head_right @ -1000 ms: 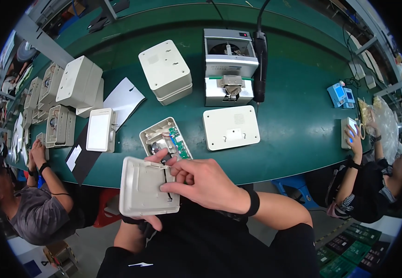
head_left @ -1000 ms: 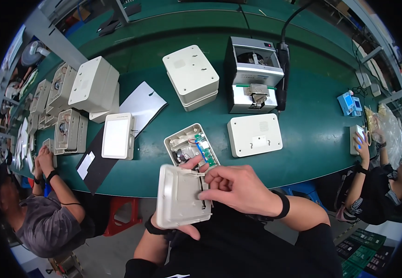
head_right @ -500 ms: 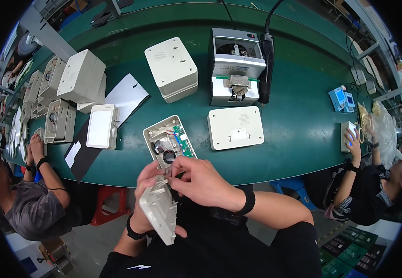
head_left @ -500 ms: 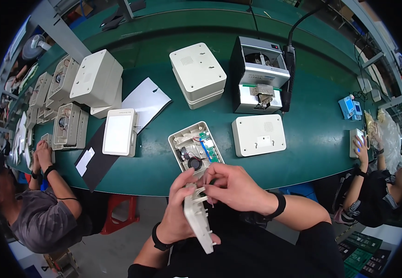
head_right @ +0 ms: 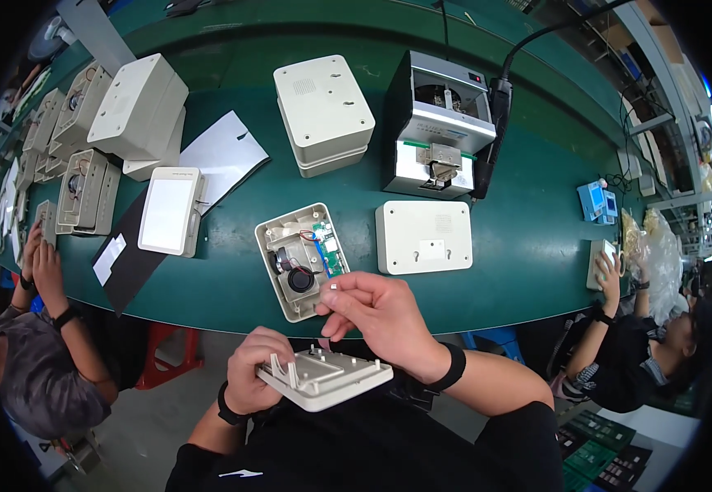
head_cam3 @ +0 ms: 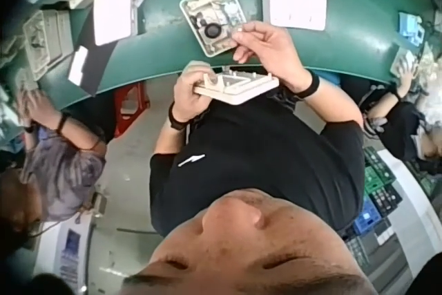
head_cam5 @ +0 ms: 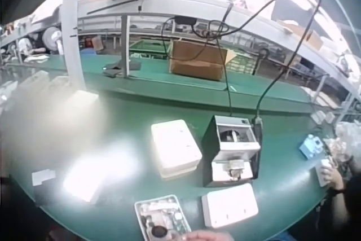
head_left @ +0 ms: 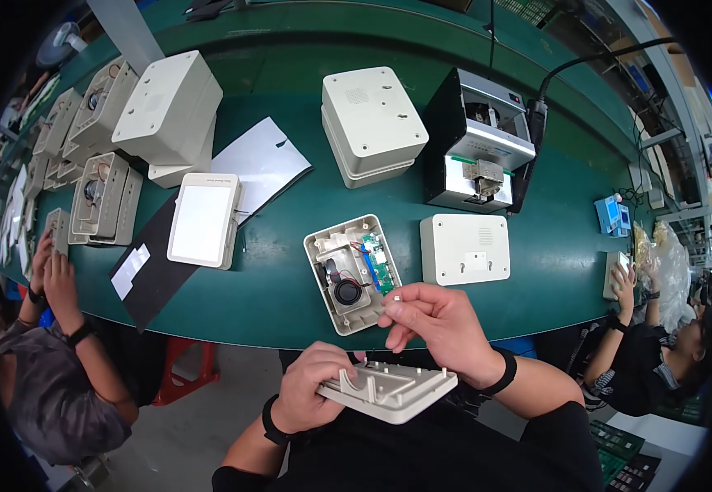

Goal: Using an electric screwdriver and hand assembly to put together electronic components within plastic housings on a production line.

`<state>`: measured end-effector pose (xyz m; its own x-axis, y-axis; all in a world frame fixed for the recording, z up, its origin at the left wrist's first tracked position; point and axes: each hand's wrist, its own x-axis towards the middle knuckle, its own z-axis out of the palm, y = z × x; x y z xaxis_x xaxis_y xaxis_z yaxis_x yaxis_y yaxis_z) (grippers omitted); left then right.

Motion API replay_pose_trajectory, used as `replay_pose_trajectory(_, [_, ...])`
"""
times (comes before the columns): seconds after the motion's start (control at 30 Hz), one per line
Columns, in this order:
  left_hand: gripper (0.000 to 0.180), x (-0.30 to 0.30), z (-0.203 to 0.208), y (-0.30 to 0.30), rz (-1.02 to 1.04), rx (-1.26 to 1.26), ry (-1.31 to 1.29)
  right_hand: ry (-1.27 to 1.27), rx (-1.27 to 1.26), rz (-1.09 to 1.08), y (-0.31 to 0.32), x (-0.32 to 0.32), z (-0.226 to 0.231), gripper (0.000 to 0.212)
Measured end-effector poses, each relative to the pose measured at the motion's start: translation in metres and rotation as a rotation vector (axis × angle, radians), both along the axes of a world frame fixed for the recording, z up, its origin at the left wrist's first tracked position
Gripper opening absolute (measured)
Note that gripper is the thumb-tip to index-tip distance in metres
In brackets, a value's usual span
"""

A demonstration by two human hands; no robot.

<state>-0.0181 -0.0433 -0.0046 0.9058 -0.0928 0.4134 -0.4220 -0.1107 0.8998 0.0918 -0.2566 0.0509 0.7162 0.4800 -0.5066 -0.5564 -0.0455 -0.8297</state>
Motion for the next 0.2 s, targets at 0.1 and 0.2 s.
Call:
replay_pose_trajectory(0.1, [0.037, 0.0018, -0.0013, -0.0012, -0.050, 0.067, -0.063, -0.031, -0.098, 0.048, 0.0017, 0.0020, 0.0066, 0.029])
replay_pose_trajectory(0.2, [0.043, 0.0054, -0.0051, 0.0004, -0.168, 0.191, -0.164, -0.174, -0.303, 0.166, 0.0001, 0.0058, 0.0069, 0.034])
